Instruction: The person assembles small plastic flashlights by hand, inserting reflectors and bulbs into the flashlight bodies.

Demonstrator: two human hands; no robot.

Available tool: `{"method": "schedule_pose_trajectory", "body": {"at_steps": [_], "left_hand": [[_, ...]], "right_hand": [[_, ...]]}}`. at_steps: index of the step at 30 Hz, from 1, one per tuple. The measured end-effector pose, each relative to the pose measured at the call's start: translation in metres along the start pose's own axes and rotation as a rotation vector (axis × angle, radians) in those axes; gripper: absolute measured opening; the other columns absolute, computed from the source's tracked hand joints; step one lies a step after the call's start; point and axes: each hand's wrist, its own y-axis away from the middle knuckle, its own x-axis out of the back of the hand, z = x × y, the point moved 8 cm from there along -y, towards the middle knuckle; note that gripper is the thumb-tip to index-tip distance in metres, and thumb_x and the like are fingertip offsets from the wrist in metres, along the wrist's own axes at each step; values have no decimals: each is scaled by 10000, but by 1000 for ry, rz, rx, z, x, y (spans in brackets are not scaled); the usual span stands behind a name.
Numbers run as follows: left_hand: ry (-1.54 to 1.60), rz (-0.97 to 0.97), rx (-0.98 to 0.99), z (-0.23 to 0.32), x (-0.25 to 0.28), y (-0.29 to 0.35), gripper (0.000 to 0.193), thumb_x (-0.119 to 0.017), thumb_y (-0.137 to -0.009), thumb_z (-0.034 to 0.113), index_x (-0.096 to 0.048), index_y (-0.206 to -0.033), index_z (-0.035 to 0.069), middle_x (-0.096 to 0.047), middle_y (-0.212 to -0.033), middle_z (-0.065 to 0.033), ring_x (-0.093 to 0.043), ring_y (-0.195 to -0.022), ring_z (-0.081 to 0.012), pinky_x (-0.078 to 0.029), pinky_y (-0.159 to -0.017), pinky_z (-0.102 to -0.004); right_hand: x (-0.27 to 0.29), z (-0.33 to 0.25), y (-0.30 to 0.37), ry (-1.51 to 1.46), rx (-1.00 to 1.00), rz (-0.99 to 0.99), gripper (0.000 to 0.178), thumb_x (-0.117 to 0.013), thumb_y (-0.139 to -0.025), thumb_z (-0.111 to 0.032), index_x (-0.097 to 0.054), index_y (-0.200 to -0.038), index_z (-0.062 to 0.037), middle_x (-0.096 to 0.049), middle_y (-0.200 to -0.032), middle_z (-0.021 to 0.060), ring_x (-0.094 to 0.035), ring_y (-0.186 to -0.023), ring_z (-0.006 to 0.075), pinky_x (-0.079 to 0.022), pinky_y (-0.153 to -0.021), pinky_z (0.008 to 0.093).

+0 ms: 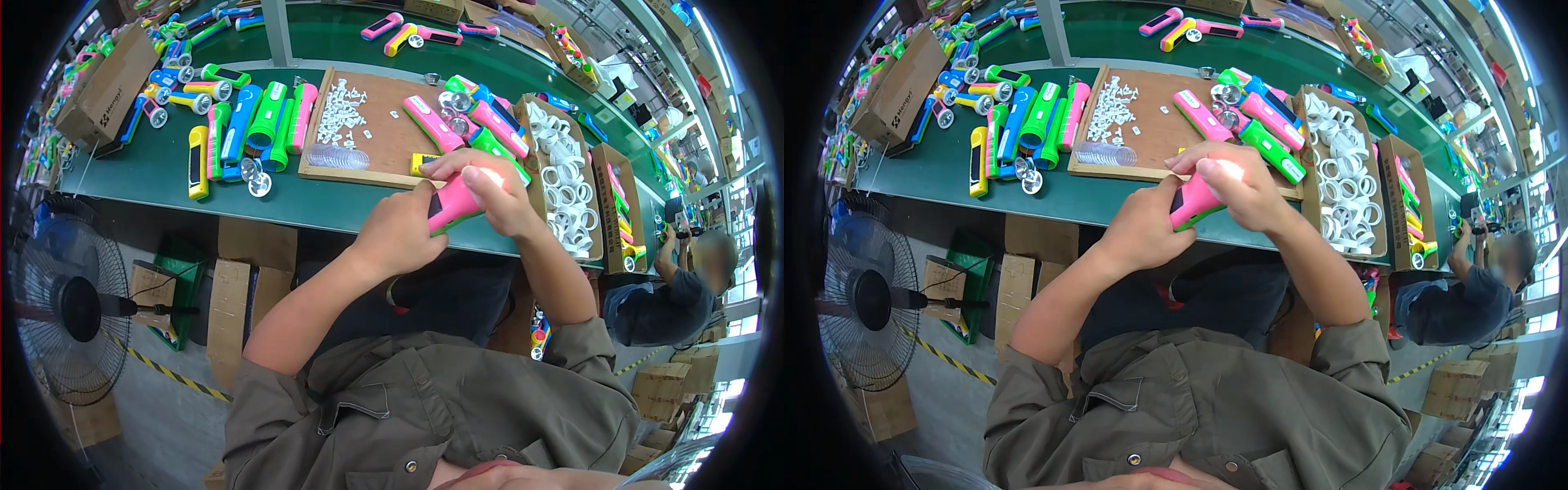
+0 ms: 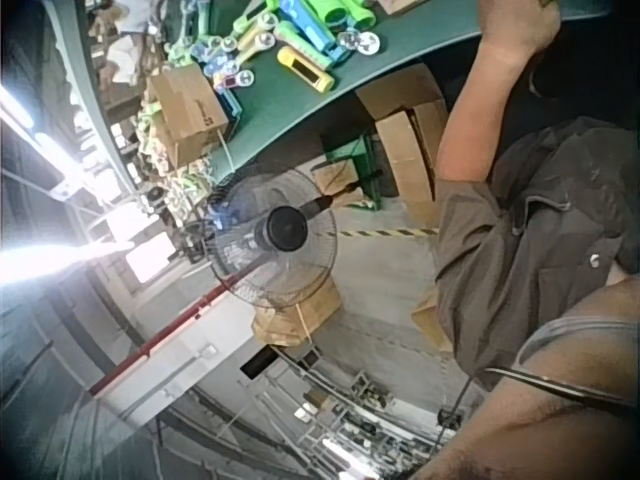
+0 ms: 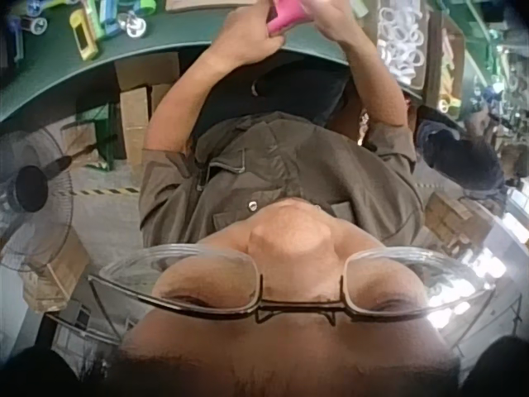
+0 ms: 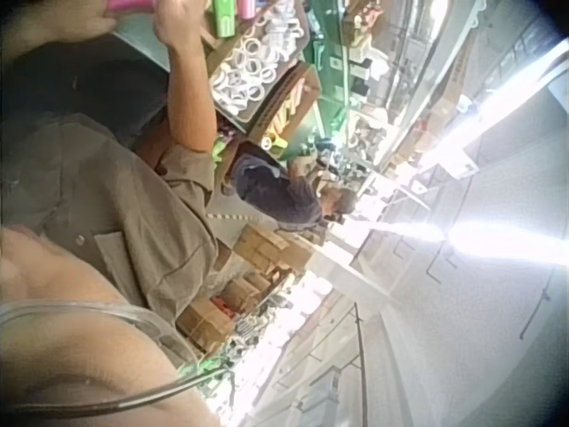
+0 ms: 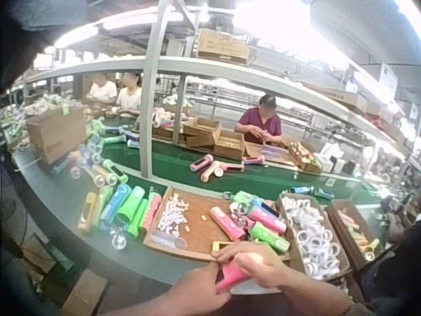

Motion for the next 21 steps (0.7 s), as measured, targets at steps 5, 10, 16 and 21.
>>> {"method": "schedule_pose_trajectory", "body": {"at_steps": [5,10,16,21], "left_hand": [[1174,-758,208,27,-43,33,204,-651,-774,111,-540,-911,9,-553,-640,-35,-590,-510,-142,-465,-461,-294],[-114,213,-31,1,13,11,308,-709,-762,114,-534,-996,14,-636,-751,-149,-682,-618,-277,-525,-514,-370],[-538,172,204,-15,13,-14,134,-600,-837,120,-547,-930,40,-638,-829,-134,-703,-747,-264,-561,-614,-364],[-648,342,81,2,18,-13,164,-615,-824,110,-554,-960,40,-629,-811,-131,-691,-776,-254,-555,-629,-375]], "right_hand": [[-31,-52,3,-15,205,-395,413,-461,-896,-285,-692,-973,49,-690,-1029,232,-647,-1080,373,-471,-994,471],[-16,-30,-15,386,-59,-165,403,-439,-927,-236,-670,-1092,50,-683,-1063,207,-635,-1096,315,-478,-985,425],[3,63,-31,-431,-510,125,507,-404,-1020,-366,-574,-1270,41,-606,-1248,164,-609,-1129,264,-482,-985,399],[5,50,-21,-399,-638,193,562,-365,-1037,-440,-606,-1217,35,-637,-1183,143,-605,-1096,234,-481,-965,373]]}}
